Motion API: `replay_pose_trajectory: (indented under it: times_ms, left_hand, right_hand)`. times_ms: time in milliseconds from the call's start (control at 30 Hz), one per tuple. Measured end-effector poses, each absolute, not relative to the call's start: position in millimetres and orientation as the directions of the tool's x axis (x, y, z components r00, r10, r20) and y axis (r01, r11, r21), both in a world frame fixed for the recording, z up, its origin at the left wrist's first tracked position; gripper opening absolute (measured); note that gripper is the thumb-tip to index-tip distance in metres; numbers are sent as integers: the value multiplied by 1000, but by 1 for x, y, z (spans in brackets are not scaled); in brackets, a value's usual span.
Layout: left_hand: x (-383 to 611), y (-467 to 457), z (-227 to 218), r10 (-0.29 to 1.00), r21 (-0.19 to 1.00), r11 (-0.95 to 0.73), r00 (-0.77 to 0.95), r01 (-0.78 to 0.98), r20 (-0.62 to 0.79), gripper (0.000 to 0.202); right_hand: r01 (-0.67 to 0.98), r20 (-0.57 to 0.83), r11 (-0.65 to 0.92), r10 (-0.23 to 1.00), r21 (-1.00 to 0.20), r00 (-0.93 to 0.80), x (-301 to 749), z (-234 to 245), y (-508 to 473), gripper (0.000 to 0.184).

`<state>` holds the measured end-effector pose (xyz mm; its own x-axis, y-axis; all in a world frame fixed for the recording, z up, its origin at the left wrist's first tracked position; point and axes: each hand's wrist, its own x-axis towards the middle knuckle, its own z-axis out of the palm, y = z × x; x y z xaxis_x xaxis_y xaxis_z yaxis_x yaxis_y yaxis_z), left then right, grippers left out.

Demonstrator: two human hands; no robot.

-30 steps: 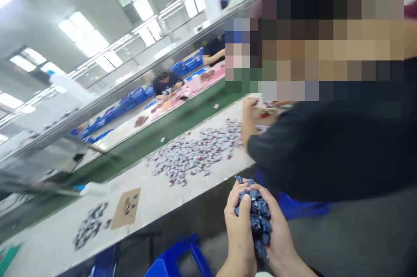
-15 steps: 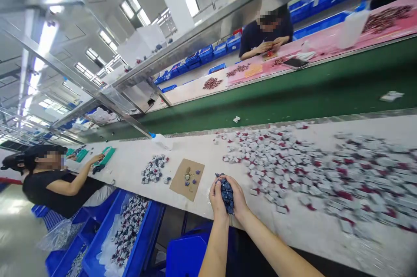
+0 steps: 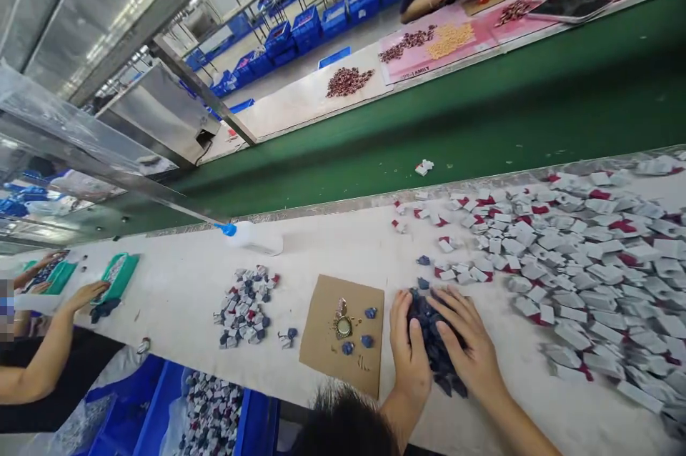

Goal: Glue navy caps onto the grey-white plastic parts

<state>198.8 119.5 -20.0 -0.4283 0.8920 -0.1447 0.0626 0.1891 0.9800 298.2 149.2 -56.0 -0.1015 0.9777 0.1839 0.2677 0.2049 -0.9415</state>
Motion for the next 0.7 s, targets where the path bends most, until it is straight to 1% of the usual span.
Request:
replay_pose_trajectory:
  times_ms: [67,133,233,300,333,400,467,500,567,633,700]
  left_hand:
    - [198,116,-22,918,968,188,-379,168,-113,40]
    - [197,113,-30,948,942,145,-316,304,-44,42]
    - [195,104,-45,952,910,22,-288,415,108,44]
    - [191,97,-46,928,883,-81,-288,462,236,44]
    - [188,96,-41,914,854,-155,-255,497,315,43]
    - [180,103,-21,879,750,-340,-93,567,468,38]
    - [168,133,6,832,632,-489,104,601,546,34]
    - [160,157,19,858,617,-452,125,644,498,33]
    - [146,219,38,893,638,-385,94,667,440,36]
    - [136,286,45,926,641,-317,81,699,370,36]
    - [133,341,40,955,633,-246,71,734,289,38]
  right_hand:
    - [316,233,260,965,-913,-119,300,-62,149,38]
    - [369,308,317,948,-874,-84,300,-65,150,41]
    - [504,459,383,888,-774,30,304,-60,145,39]
    - [615,532,361,839,-701,114,311,-54,131,34]
    - [673,557,329,817,-663,149,314,-52,120,33]
    - [781,574,254,803,-571,159,317,-52,94,37]
    - [864,561,225,824,-451,79,314,-59,70,43]
    - [891,553,225,833,-394,34,312,-64,61,44]
    - [923,559,227,829,-312,-16,307,-76,54,39]
    - [935,598,220,802,-277,-11,304,-86,57,35]
    - [933,632,228,775,-278,-1,303,-93,63,32]
